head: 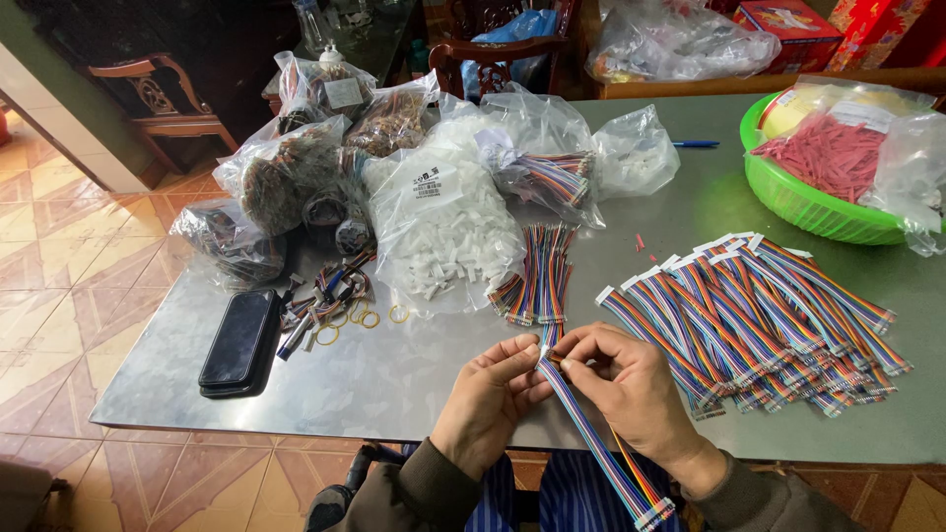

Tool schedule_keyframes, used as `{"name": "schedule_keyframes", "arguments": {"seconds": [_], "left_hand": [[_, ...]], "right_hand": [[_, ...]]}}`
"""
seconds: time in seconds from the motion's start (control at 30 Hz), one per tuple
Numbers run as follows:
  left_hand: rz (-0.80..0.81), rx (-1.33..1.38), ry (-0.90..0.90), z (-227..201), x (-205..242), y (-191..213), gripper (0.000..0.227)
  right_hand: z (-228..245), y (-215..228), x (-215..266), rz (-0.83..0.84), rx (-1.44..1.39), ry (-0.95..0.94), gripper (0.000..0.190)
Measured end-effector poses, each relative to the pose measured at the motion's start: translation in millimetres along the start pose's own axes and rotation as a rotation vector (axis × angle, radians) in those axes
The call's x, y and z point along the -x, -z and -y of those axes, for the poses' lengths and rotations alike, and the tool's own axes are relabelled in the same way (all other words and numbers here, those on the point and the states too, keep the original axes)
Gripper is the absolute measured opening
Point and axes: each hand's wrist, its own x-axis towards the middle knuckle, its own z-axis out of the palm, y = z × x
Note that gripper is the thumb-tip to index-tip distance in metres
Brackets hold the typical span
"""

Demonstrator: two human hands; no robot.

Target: Assembling electronic wire harnesses by manually inserting wire bundles into plastic connectors

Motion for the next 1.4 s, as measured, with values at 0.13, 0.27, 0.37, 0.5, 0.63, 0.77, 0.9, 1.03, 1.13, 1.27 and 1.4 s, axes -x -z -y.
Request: {"name": "schedule_keyframes", "arguments": {"seconds": [0.13, 0.27, 0.37, 0.5, 0.63, 0.77, 0.9, 1.03, 1.13, 1.27, 1.4], "left_hand": [[-0.008, -0.038, -0.002, 2, 1, -4, 0.02], [-0.005, -0.091, -0.084, 3, 7, -11, 0.02], [-0.017, -0.163, -0.156, 4, 11, -17, 0.025], [-0.048, -0.289, -0.305, 13, 9, -15, 0.029], [-0.052, -0.407, -0.42, 17, -1, -6, 0.021], [-0.066, -0.384, -0.407, 14, -2, -5, 0.022], [-0.109, -0.419, -0.381, 14, -1, -8, 0.018], [-0.105, -0.447, -0.378, 14, -1, -8, 0.016], [-0.109, -0.51, -0.399, 17, 0, -6, 0.013], [-0.094, -0.512, -0.418, 19, -2, -5, 0.013], [-0.153, -0.636, -0.535, 15, -6, -3, 0.01]], "right_hand": [[-2, -2, 1, -0.031, -0.127, -0.126, 0.014], [-3, -2, 1, -0.072, -0.112, -0.229, 0.016], [-1, -2, 3, -0.087, -0.081, -0.255, 0.017], [-1, -3, 6, -0.101, 0.008, -0.147, 0.016], [2, -1, 6, -0.064, 0.036, -0.083, 0.016], [3, 3, 4, 0.044, 0.185, -0.135, 0.011], [3, 4, 3, 0.078, 0.226, -0.195, 0.014], [-6, 1, 4, 0.071, 0.22, -0.159, 0.014], [-14, -4, 9, 0.026, 0.238, -0.073, 0.012], [-17, -1, 6, 0.037, 0.186, -0.139, 0.013], [1, 0, -1, 0.131, -0.093, -0.433, 0.003]]}}
